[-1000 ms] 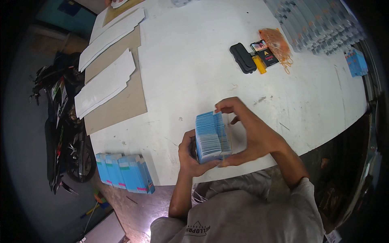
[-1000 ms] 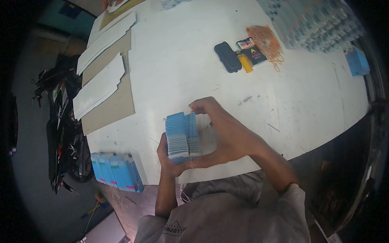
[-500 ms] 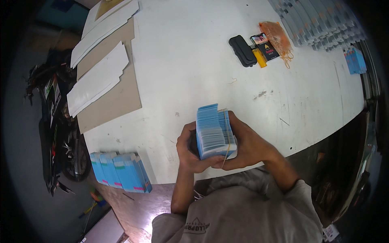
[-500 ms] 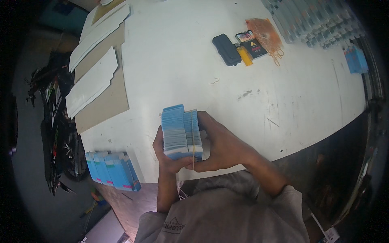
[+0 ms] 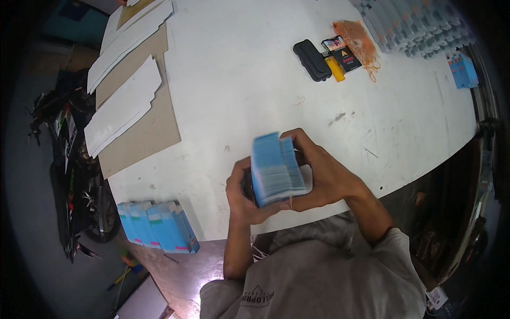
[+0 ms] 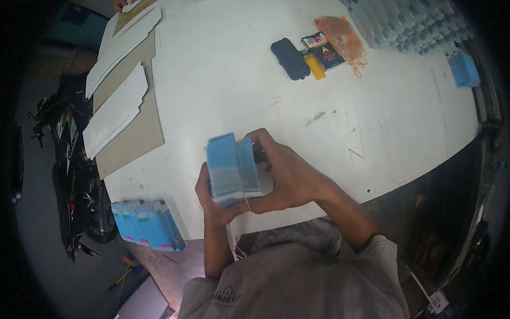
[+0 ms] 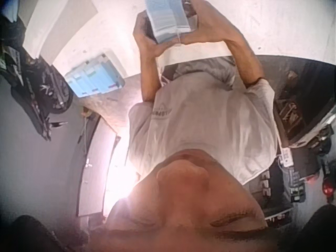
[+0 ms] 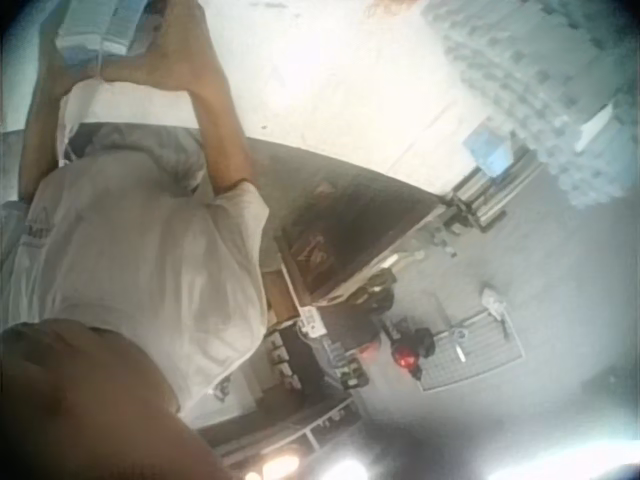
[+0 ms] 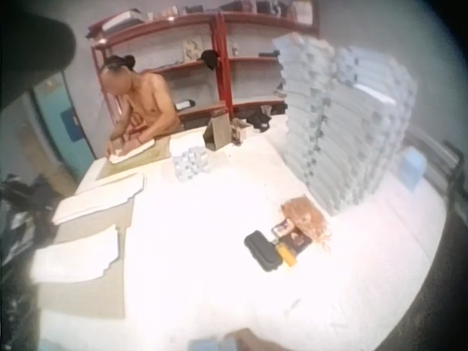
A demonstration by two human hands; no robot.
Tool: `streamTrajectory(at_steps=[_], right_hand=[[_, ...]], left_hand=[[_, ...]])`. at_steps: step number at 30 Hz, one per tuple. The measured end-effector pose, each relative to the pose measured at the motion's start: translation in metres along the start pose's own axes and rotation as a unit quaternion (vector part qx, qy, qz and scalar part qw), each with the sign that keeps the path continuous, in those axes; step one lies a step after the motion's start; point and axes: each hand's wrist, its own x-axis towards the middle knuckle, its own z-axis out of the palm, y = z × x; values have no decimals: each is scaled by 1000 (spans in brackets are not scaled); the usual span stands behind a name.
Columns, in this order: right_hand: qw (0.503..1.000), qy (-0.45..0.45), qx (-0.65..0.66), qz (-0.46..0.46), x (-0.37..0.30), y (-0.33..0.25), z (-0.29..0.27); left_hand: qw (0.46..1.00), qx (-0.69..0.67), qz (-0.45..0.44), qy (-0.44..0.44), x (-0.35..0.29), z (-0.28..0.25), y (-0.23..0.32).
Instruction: The person places blue rectangular items into white paper sleeves, folds the sleeves closed, and stacks the finished units. They then gather the stack, secure it with a rubber band, and place it on a green tray.
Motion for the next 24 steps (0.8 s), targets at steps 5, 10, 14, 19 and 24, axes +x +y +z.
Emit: streamTrajectory(at_steps=[5, 10, 14, 19, 24], right_hand=[[998, 24, 59, 1, -12, 21, 15], [998, 24, 48, 29, -21, 26, 23], [997, 9, 27, 70, -27, 13, 18], [990, 89, 97, 53, -29, 25, 39], [917, 183, 348, -61, -34, 63, 56]], left_hand=[[998, -49, 26, 19, -2, 0, -17], [983, -168, -1, 67, 2, 15, -9], [965, -233, -6, 119, -1, 20, -11], [941, -294, -31, 162, 6, 31, -10], [908, -346, -79, 222, 18, 40, -2]])
